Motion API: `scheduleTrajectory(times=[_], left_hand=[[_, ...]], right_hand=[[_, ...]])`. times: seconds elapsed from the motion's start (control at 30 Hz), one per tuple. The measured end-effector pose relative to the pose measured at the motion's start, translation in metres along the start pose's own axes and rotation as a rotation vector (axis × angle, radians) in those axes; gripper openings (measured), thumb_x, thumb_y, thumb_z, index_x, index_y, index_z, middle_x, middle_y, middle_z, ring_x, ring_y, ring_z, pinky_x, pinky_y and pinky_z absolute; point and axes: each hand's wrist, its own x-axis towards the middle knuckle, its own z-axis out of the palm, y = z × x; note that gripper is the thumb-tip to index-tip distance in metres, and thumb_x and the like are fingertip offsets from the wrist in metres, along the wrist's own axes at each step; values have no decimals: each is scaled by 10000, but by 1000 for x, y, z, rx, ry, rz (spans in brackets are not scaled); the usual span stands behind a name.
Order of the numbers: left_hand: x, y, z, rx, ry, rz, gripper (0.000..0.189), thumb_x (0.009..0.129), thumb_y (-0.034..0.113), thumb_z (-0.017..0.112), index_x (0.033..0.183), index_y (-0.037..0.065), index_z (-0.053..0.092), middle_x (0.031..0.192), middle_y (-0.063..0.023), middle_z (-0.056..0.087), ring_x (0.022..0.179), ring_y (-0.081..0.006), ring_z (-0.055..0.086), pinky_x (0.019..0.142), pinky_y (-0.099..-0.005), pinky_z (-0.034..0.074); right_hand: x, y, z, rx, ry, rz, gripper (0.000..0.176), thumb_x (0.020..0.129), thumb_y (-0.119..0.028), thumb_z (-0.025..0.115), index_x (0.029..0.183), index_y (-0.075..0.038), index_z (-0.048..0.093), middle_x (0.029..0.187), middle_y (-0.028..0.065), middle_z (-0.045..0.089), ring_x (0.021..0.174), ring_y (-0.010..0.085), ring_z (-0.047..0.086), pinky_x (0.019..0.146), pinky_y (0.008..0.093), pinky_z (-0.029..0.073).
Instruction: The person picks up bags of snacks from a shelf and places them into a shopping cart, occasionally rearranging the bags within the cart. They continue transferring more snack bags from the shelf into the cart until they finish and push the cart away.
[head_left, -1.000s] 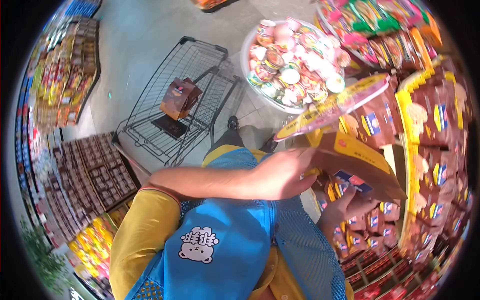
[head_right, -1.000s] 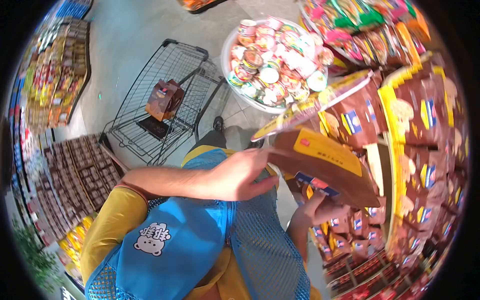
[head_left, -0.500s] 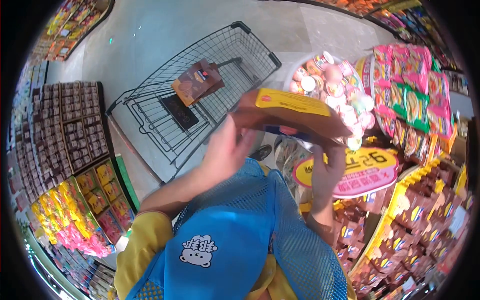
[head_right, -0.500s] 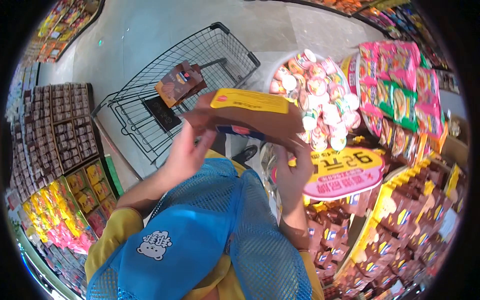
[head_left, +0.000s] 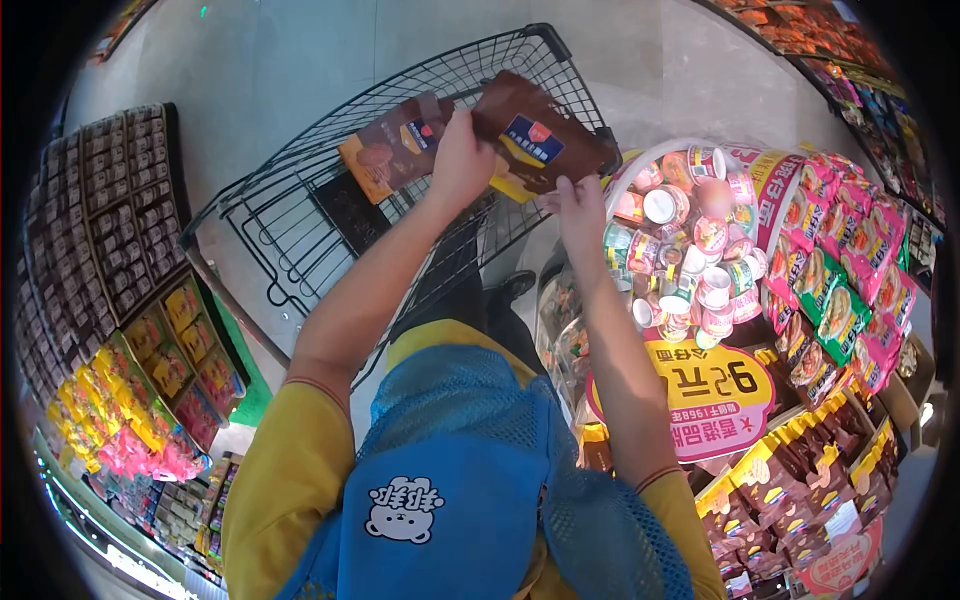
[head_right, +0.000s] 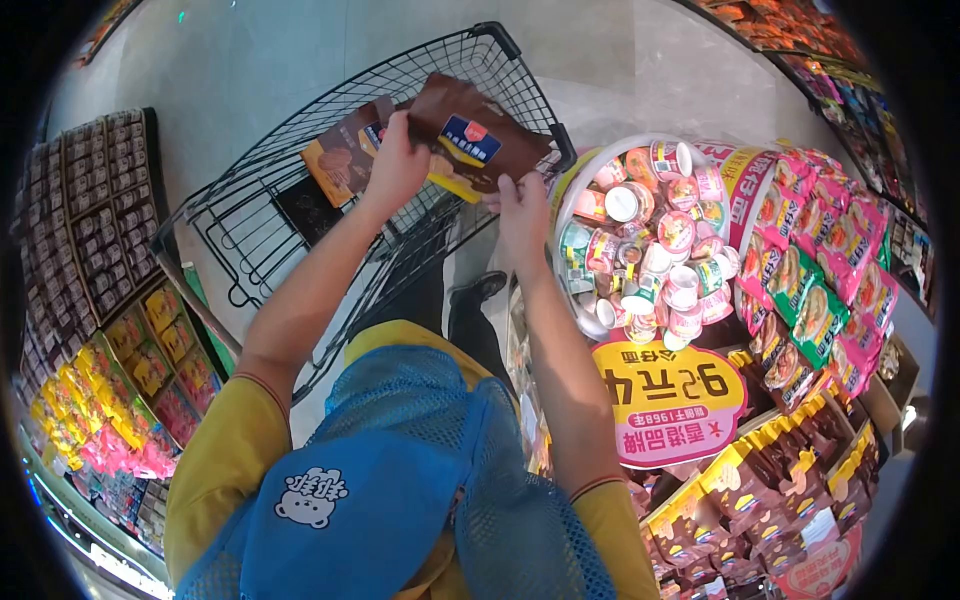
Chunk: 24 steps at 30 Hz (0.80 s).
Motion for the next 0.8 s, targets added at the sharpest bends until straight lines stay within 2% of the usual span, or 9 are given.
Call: scheduleTrajectory(times=[0.3, 0.43, 0.47, 0.5, 0.57, 0.6, 0.7, 0.73, 0.8], left_hand=[[100, -96, 72, 327, -103, 76, 432, 763, 1, 564, 1190, -26, 503, 1025, -274, 627, 975, -451, 601, 845, -514, 487], [134, -132, 102, 397, -75, 139, 599, 751, 17, 581, 1332, -25, 441, 1079, -258, 614, 1012, -446, 590, 872, -494, 491], [141, -144, 106, 364, -101, 129, 679, 769, 69, 624, 1405, 24, 392, 1264, -281, 538, 1149, -463, 534, 922, -524, 480], [142, -146, 109, 370, -104, 123, 679, 769, 69, 624, 1405, 24, 392, 1264, -281, 538, 1149, -463, 534, 922, -524, 480], [136, -148, 116, 636, -93, 43, 756, 784, 158, 693, 1457, 102, 353, 1471, -305, 335, 1325, -466, 394, 994, -590, 429], [129, -151, 116, 641, -245, 4, 808, 804, 249, 732, 1499, 208, 322, 1583, -263, 130, 1430, -447, 242, 1022, -660, 370], [105, -162, 137, 882, -415, 92, 768, 851, 300, 700, 1514, 268, 314, 1607, -213, 116, 1445, -446, 220, 1030, -664, 355], [99, -162, 145, 994, -475, 60, 819, 831, 246, 716, 1521, 334, 284, 1608, -185, 145, 1425, -448, 276, 1038, -629, 358], [98, -167, 155, 992, -601, -21, 787, 850, 236, 686, 1521, 344, 288, 1614, -175, 133, 1429, -449, 267, 1043, -626, 352]], right_hand=[[106, 71, 27, 2, 8, 287, 218, 1020, -219, 468, 1010, -2, 476, 913, 100, 583, 666, 223, 702, 516, 275, 559], [152, 97, 40, 35, -62, 426, 250, 1028, -194, 416, 1212, -26, 425, 1091, 161, 609, 769, 266, 704, 594, 328, 604], [167, 112, 44, 110, -71, 490, 235, 1024, -194, 406, 1183, -24, 441, 1058, 132, 586, 731, 256, 700, 587, 333, 607], [178, 121, 49, 187, -81, 552, 226, 1020, -194, 396, 1153, -22, 456, 1025, 103, 563, 693, 246, 696, 579, 338, 611], [196, 138, 53, 266, -104, 654, 214, 1010, -159, 411, 1174, -26, 442, 1049, 112, 554, 766, 255, 697, 665, 374, 618], [204, 146, 54, 309, -168, 681, 201, 1002, -136, 423, 1170, -25, 438, 1054, 117, 547, 815, 267, 693, 711, 389, 610], [211, 163, 49, 342, -219, 715, 249, 987, -90, 444, 1222, -9, 426, 1086, 134, 545, 896, 278, 682, 787, 405, 591], [213, 162, 47, 326, -209, 702, 310, 980, -67, 452, 1279, 6, 419, 1113, 146, 549, 928, 279, 675, 816, 406, 580], [208, 159, 43, 294, -146, 695, 384, 979, -60, 455, 1348, 19, 382, 1152, 154, 549, 940, 269, 671, 815, 399, 576]])
